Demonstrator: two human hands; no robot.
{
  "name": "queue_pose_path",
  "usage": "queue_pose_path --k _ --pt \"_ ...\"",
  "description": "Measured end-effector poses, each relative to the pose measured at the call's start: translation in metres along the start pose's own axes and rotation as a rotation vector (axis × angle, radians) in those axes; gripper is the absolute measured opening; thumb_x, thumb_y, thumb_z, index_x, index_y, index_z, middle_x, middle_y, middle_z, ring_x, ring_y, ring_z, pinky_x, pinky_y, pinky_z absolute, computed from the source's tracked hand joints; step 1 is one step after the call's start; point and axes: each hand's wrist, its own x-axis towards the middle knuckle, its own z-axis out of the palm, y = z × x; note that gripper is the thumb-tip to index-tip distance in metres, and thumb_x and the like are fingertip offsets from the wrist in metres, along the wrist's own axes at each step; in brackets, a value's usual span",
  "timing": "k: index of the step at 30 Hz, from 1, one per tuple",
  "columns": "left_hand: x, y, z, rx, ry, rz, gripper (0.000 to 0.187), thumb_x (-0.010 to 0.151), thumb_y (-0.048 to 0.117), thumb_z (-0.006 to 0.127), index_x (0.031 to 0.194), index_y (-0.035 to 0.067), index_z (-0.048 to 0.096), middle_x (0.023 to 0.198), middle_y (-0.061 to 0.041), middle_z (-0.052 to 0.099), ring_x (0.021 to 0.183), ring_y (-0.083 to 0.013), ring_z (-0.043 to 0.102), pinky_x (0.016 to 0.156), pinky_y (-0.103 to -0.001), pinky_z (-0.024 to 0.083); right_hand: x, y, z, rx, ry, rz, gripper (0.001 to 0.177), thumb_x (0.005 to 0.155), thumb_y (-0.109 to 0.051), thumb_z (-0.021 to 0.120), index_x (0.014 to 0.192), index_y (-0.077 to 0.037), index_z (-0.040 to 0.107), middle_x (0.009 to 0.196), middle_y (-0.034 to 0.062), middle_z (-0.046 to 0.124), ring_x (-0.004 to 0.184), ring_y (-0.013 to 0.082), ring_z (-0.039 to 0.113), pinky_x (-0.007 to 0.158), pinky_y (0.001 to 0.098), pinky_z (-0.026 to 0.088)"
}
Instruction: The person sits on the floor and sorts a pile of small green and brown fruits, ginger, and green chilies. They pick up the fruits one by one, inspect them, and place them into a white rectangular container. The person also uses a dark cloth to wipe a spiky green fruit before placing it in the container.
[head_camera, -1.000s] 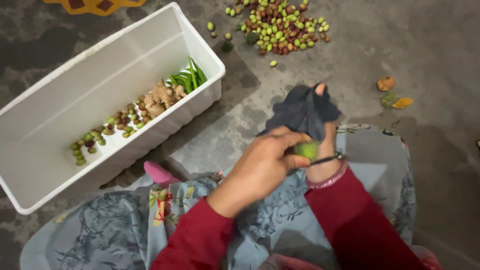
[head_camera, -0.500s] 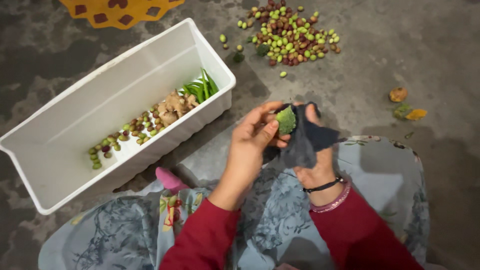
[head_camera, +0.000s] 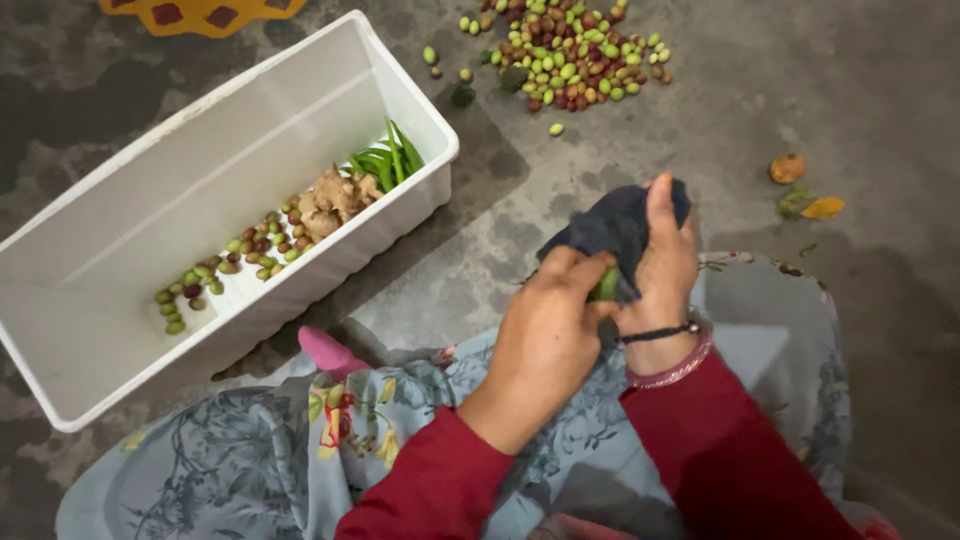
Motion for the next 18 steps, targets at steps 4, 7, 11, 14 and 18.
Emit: queue_pose_path --k 4,7,11,14,18 --pt "0.004 -0.009 -0.011 -0.170 -0.165 0.033 0.042 0.079 0.008 0.078 0.121 0.007 0.071 0.108 -0.014 0.071 0.100 -0.0342 0.070 0.085 -0.040 0.055 0.015 -0.017 0.001 0.634 -0.645 0.433 0.044 0.111 -0.047 0.058 0.092 -0.007 0.062 0.083 0.0075 0.069 0.073 0.0202 0.072 0.075 0.0308 0.059" --pt "0.013 -0.017 -0.016 -0.445 -0.039 -0.045 0.040 0.089 0.009 0.073 0.128 0.006 0.066 0.113 -0.012 0.071 0.101 -0.0290 0.070 0.088 -0.036 0.055 0.011 -0.009 -0.003 0.635 -0.494 0.452 0.041 0.111 -0.045 0.059 0.103 -0.005 0.062 0.097 0.0096 0.068 0.086 0.0229 0.070 0.087 0.0335 0.057" --pt "0.022 -0.025 -0.032 -0.242 0.233 -0.032 0.034 0.093 0.009 0.072 0.126 0.007 0.066 0.117 -0.013 0.068 0.104 -0.0283 0.067 0.089 -0.036 0.054 -0.004 0.015 0.003 0.301 -0.396 0.307 0.044 0.103 -0.044 0.067 0.119 -0.005 0.054 0.115 0.0098 0.060 0.104 0.0231 0.062 0.098 0.0347 0.050" --pt "0.023 -0.027 -0.030 0.221 0.402 0.091 0.034 0.094 0.012 0.073 0.128 0.006 0.066 0.119 -0.014 0.062 0.109 -0.0329 0.062 0.093 -0.041 0.052 -0.018 0.022 0.000 0.121 -0.536 0.145 0.057 0.097 -0.043 0.072 0.131 -0.004 0.048 0.129 0.0100 0.054 0.118 0.0232 0.055 0.107 0.0356 0.045" --pt "0.022 -0.027 -0.029 0.480 0.407 0.255 0.035 0.097 0.017 0.071 0.129 0.006 0.064 0.121 -0.016 0.058 0.109 -0.0372 0.059 0.091 -0.044 0.051 -0.036 0.014 -0.009 -0.079 -0.778 -0.063 0.080 0.090 -0.043 0.079 0.147 -0.004 0.040 0.147 0.0102 0.046 0.136 0.0235 0.047 0.118 0.0369 0.038"
